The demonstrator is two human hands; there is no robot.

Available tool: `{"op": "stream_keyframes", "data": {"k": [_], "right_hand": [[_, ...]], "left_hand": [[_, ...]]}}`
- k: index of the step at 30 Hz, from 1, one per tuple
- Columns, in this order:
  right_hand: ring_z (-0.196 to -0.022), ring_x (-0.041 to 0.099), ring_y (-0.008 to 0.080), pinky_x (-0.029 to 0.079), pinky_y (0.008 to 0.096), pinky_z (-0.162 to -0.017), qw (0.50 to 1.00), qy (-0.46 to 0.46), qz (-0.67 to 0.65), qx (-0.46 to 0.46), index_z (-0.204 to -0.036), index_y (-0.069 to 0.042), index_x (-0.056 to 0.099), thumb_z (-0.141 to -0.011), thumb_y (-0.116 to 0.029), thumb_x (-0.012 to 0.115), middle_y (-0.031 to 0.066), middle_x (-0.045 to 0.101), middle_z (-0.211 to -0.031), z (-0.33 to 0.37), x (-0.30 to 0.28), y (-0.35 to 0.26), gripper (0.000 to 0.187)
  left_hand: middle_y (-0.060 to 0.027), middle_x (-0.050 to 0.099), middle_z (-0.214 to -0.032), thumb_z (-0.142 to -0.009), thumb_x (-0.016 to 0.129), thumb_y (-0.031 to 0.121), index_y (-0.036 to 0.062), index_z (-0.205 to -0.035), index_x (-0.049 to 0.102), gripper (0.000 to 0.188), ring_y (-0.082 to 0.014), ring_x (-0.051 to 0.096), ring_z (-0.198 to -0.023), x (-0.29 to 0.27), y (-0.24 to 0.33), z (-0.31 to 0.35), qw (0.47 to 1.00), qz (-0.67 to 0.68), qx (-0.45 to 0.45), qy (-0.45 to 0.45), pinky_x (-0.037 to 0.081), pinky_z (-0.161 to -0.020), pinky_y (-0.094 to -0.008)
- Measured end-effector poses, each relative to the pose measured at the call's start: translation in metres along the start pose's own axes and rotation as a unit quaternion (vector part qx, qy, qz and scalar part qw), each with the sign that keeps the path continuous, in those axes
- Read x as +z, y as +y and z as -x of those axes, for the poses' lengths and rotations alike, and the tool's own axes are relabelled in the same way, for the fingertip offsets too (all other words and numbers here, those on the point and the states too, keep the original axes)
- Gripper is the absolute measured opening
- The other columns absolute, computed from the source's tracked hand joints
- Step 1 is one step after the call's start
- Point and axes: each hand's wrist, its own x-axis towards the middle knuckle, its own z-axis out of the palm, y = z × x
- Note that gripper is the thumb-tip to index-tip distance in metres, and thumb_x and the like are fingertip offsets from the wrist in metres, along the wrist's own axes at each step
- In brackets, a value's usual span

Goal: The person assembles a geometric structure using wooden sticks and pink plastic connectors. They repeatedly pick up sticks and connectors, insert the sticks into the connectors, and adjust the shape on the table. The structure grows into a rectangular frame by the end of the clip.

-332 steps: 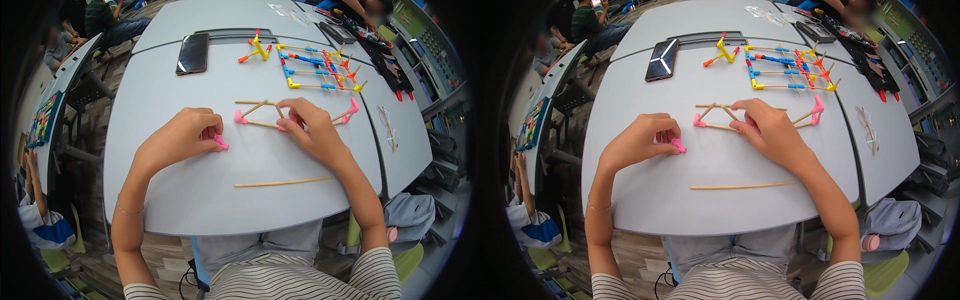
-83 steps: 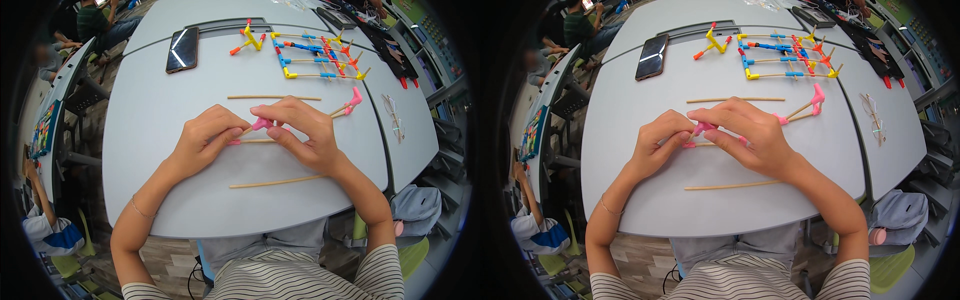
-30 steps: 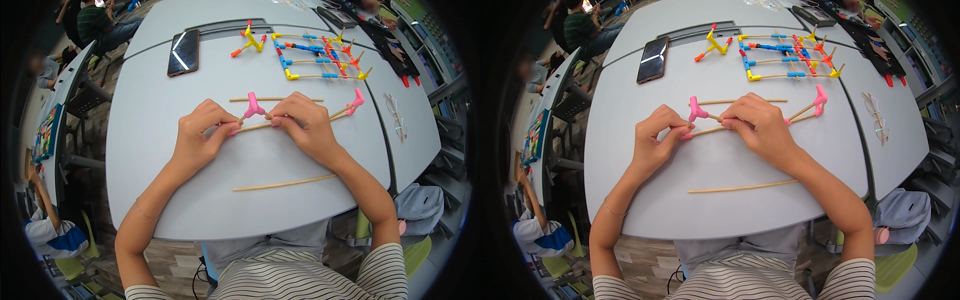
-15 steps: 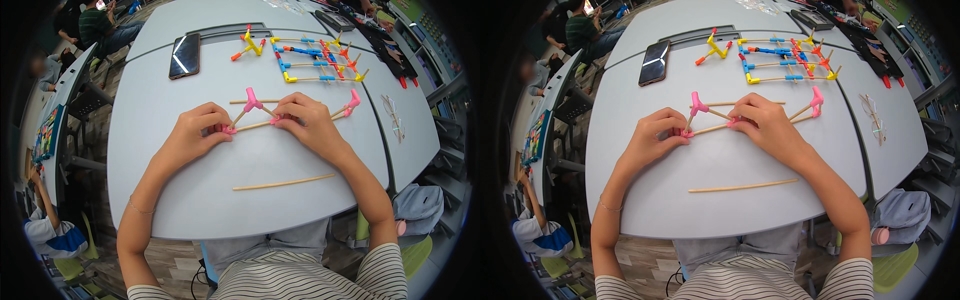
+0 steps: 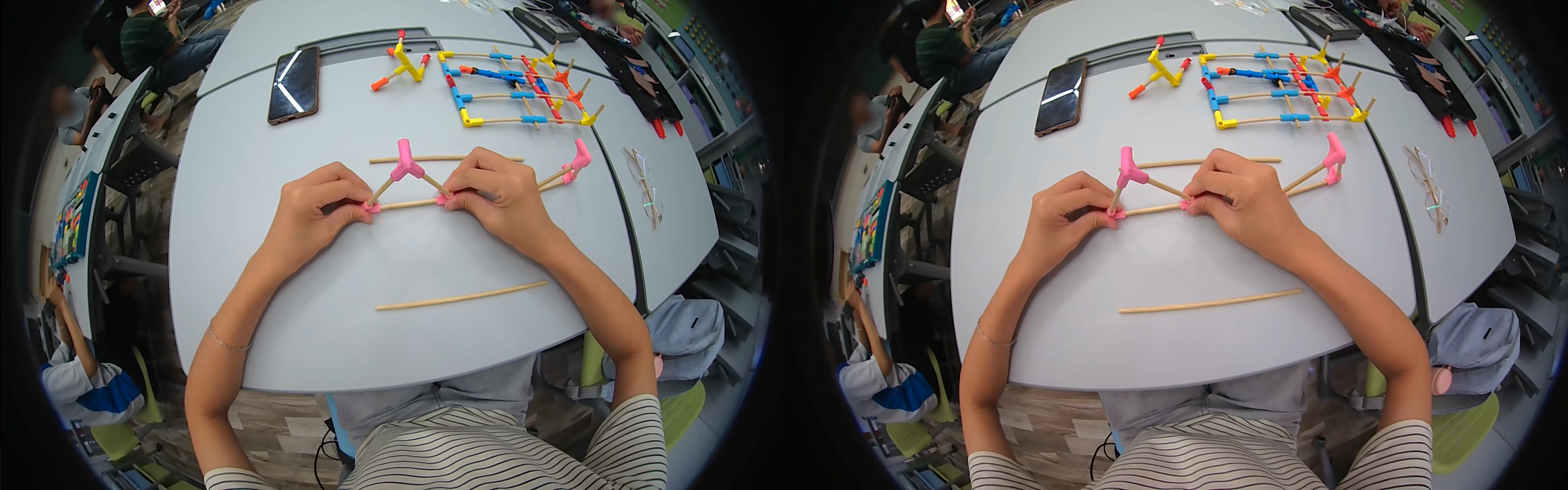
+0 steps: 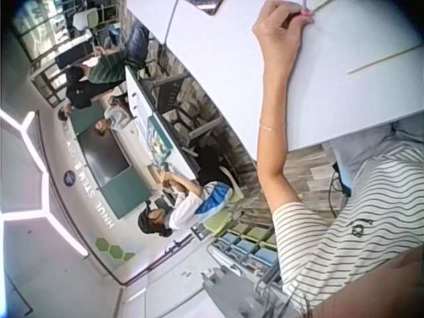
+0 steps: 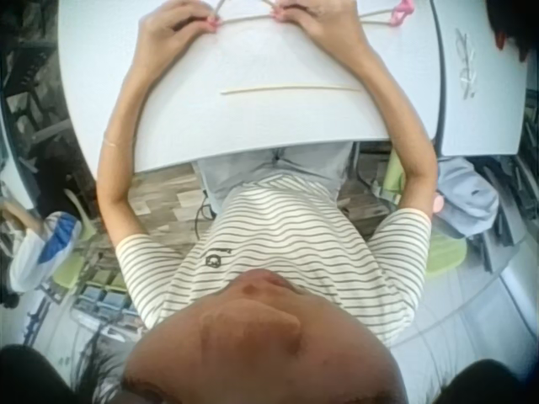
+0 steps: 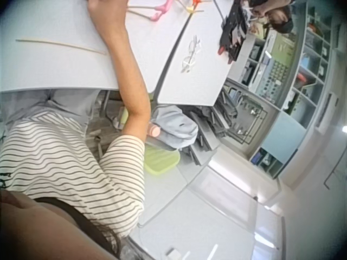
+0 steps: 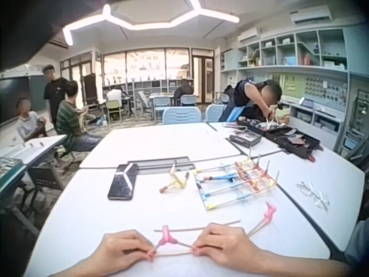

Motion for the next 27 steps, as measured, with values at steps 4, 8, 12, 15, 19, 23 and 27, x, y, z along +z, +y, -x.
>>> {"op": "stream_keyframes", "data": {"k": [4,8,12,15,19,23,27], "right_hand": [[-0.075,0.068,0.0143,0.054,0.0256,-0.066,0.999,-0.04,-0.008,0.009,-0.089,-0.003,0.075,-0.074,0.002,0.081,0.0044,0.068,-0.087,-0.005,-0.004,-0.005,0.017],[-0.076,0.066,0.0116,0.054,0.0245,-0.068,0.997,-0.055,-0.037,0.05,-0.096,-0.002,0.075,-0.075,0.002,0.08,0.0046,0.067,-0.093,-0.005,-0.008,-0.012,0.021],[-0.076,0.063,0.0092,0.053,0.0236,-0.067,0.995,-0.038,-0.051,0.073,-0.101,-0.001,0.074,-0.079,0.004,0.077,0.0047,0.067,-0.096,-0.005,-0.01,-0.01,0.023],[-0.075,0.062,0.0088,0.052,0.023,-0.066,0.995,-0.06,-0.032,0.075,-0.103,-0.001,0.075,-0.08,0.004,0.075,0.005,0.067,-0.096,-0.005,-0.012,-0.006,0.024],[-0.074,0.061,0.0102,0.051,0.0246,-0.067,0.996,-0.059,-0.01,0.067,-0.105,-0.002,0.074,-0.081,0.003,0.075,0.0056,0.065,-0.096,-0.003,-0.01,-0.004,0.024],[-0.076,0.061,0.0118,0.049,0.026,-0.068,0.996,-0.059,-0.013,0.068,-0.108,-0.003,0.074,-0.082,0.001,0.074,0.0055,0.063,-0.097,-0.002,-0.008,-0.005,0.026],[-0.081,0.061,0.0149,0.051,0.0288,-0.072,0.993,-0.089,-0.005,0.073,-0.109,-0.003,0.072,-0.087,-0.005,0.073,0.0069,0.06,-0.099,-0.003,-0.009,-0.013,0.022]], "left_hand": [[-0.0078,0.069,-0.094,-0.076,0.077,-0.007,-0.0004,-0.091,0.074,0.017,-0.0158,0.067,-0.081,-0.009,0.002,-0.004,0.999,-0.011,-0.013,-0.029,0.057,-0.074,-0.0276],[-0.0072,0.067,-0.102,-0.078,0.076,-0.008,-0.0005,-0.099,0.072,0.023,-0.0126,0.062,-0.083,-0.021,0.004,-0.002,0.996,0.015,-0.041,-0.072,0.054,-0.077,-0.0258],[-0.0071,0.066,-0.108,-0.08,0.074,-0.008,-0.0008,-0.104,0.071,0.026,-0.0103,0.06,-0.084,-0.025,-0.003,-0.002,0.987,0.105,-0.085,-0.085,0.053,-0.078,-0.0246],[-0.0069,0.066,-0.107,-0.08,0.074,-0.008,-0.0003,-0.102,0.072,0.023,-0.0098,0.06,-0.084,-0.024,-0.006,-0.003,0.986,0.117,-0.093,-0.078,0.053,-0.078,-0.0244],[-0.0072,0.066,-0.106,-0.081,0.074,-0.008,-0.0006,-0.099,0.073,0.02,-0.009,0.06,-0.084,-0.02,-0.005,-0.001,0.988,0.095,-0.1,-0.065,0.052,-0.077,-0.0233],[-0.007,0.066,-0.104,-0.081,0.075,-0.006,0.0,-0.097,0.073,0.018,-0.0085,0.06,-0.083,-0.018,-0.009,0.0,0.989,0.104,-0.084,-0.058,0.051,-0.073,-0.0224],[-0.0043,0.067,-0.099,-0.08,0.078,-0.001,0.002,-0.096,0.074,0.017,-0.0076,0.058,-0.08,-0.02,-0.006,0.0,0.989,0.102,-0.08,-0.07,0.048,-0.069,-0.0216]]}}
